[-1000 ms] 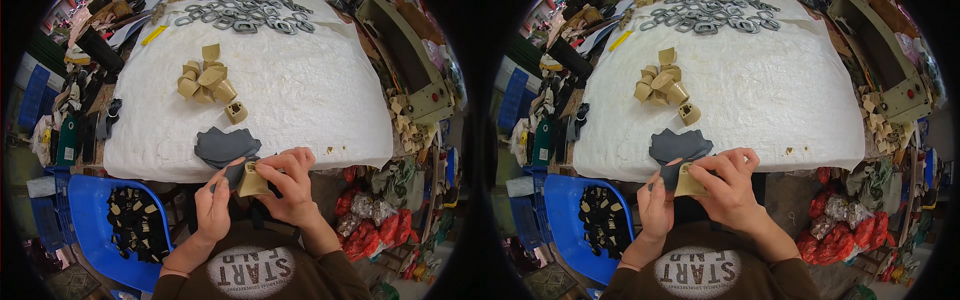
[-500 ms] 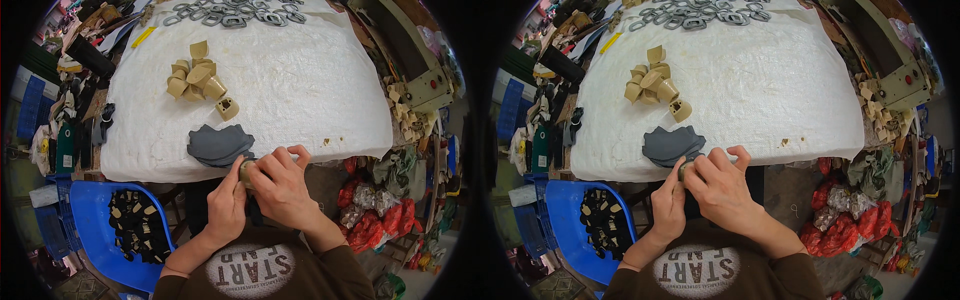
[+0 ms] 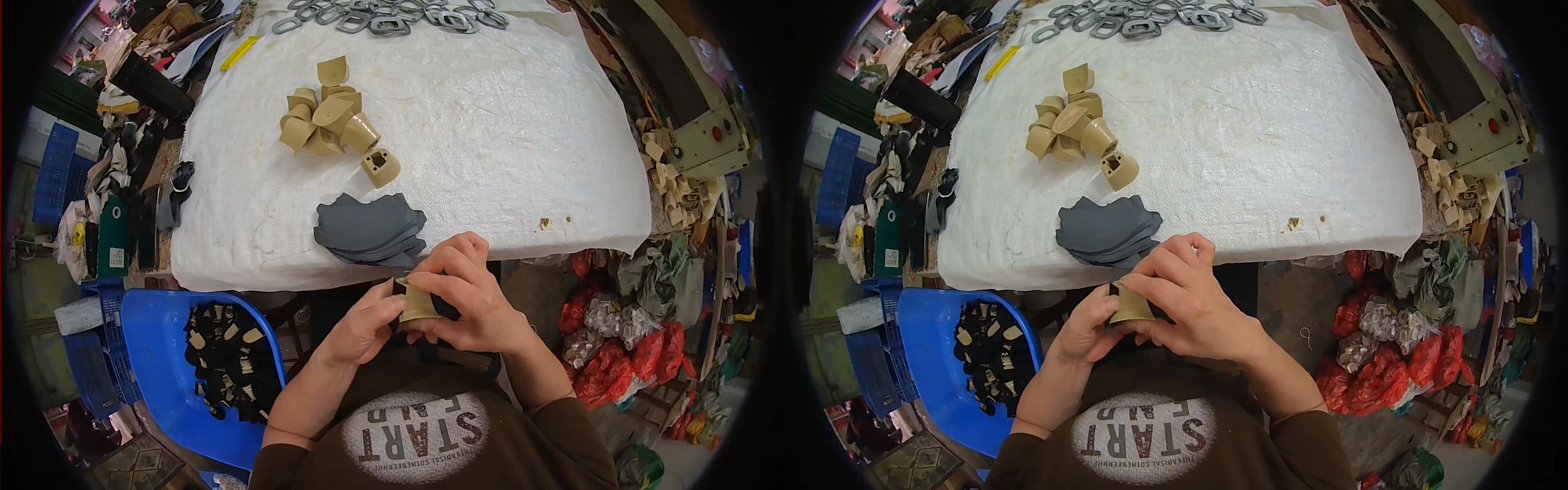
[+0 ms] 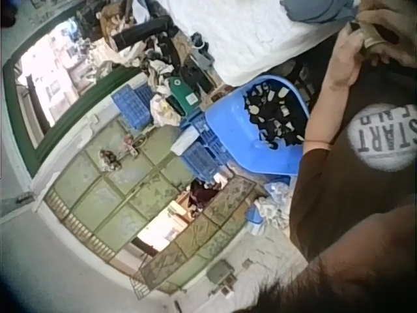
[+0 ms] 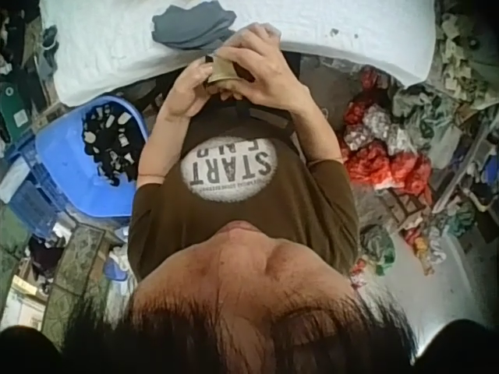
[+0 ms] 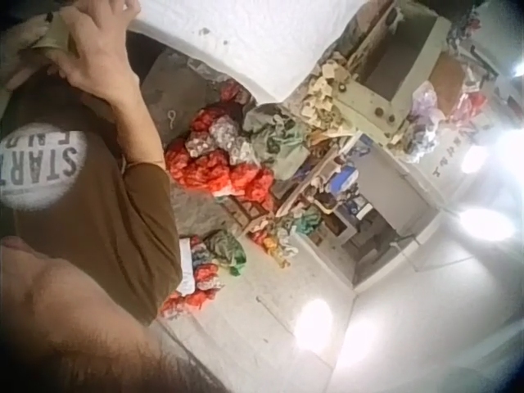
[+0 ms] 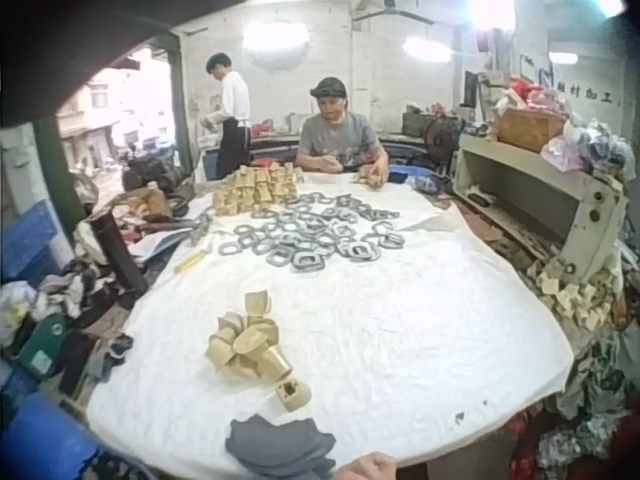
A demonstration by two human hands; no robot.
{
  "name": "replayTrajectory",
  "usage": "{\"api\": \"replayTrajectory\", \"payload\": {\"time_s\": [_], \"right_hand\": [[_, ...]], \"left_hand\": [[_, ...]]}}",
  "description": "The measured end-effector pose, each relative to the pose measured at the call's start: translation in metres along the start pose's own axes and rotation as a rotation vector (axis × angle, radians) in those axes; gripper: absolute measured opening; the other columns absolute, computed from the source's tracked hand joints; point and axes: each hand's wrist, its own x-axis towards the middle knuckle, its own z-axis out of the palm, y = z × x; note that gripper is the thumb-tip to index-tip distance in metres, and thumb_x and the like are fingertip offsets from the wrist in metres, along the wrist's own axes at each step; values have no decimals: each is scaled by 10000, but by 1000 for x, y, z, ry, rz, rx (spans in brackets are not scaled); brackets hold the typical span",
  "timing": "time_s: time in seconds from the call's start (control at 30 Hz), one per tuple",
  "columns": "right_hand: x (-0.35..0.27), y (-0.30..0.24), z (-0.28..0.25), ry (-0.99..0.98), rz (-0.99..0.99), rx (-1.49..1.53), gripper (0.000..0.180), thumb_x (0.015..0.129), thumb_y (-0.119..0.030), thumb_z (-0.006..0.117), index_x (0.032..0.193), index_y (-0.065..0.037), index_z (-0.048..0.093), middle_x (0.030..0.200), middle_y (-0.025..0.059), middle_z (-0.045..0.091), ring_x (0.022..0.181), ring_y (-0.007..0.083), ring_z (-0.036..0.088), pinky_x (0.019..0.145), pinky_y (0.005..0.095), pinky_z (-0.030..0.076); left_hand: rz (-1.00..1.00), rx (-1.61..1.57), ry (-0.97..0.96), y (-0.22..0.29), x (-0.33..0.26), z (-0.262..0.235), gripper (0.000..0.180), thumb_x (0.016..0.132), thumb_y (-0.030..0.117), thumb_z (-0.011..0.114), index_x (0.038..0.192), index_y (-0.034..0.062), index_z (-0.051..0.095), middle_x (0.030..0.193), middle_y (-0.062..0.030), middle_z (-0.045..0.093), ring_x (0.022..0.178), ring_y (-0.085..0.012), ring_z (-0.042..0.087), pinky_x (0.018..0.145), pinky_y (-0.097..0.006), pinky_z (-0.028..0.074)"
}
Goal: Manually assembling and inspecting small plastic or rubber shoe components, fitting pieces together and checking for defects.
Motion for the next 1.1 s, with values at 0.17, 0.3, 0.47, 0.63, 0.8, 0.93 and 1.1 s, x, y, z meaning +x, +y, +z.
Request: {"api": "replayTrajectory", "payload": {"time_s": [0.17, 0.3, 0.47, 0.63, 0.8, 0.93, 1.1], "right_hand": [[0, -2, -2, -25, 4, 40, 486, 560, -155, 790, 1001, -81, 598, 931, 34, 524, 909, 225, 466, 844, 409, 265], [-1, 2, 2, -26, 4, 22, 486, 573, -175, 797, 1004, -79, 593, 935, 36, 532, 919, 232, 465, 849, 405, 267], [-4, 5, -3, 54, 67, 38, 473, 597, -197, 798, 1004, -74, 590, 939, 40, 533, 924, 237, 465, 852, 394, 267], [-7, 6, -3, 52, 68, 48, 472, 605, -210, 798, 1001, -68, 585, 924, 45, 526, 916, 239, 467, 856, 388, 269], [-8, 3, -1, 2, 79, 134, 453, 600, -182, 789, 983, -60, 579, 934, 56, 524, 915, 247, 471, 871, 399, 269], [-5, -2, 2, -49, 53, 85, 449, 594, -156, 779, 990, -73, 584, 961, 49, 531, 931, 249, 474, 872, 410, 270], [0, -4, -4, 58, -21, -34, 445, 584, -93, 741, 1004, -108, 598, 1043, 19, 554, 984, 244, 474, 859, 411, 282]], "left_hand": [[21, 115, 76, 1, 3, 8, 423, 841, 286, 482, 1138, -15, 466, 812, -58, 597, 741, -132, 587, 614, -242, 449], [138, 215, 186, -1, 2, 12, 386, 870, 228, 497, 1168, -11, 442, 951, -90, 558, 825, -122, 546, 709, -245, 443], [632, 332, 507, -14, -8, 13, 463, 867, 312, 619, 1196, 20, 476, 960, -77, 508, 845, -151, 495, 757, -288, 414], [742, 808, 456, -17, -7, 9, 221, 810, 209, 702, 892, 5, 674, 789, -59, 517, 680, -138, 478, 571, -252, 398], [925, 1088, 454, -14, -3, 13, 186, 781, 177, 725, 832, 13, 653, 641, -53, 499, 583, -178, 477, 516, -276, 386], [971, 1252, 383, -9, -5, 14, 282, 845, 265, 669, 761, 17, 566, 684, -56, 493, 628, -153, 456, 529, -272, 362], [947, 717, 484, -16, -2, 16, 455, 874, 378, 594, 1062, -24, 494, 904, -70, 527, 778, -116, 486, 680, -281, 405]]}}
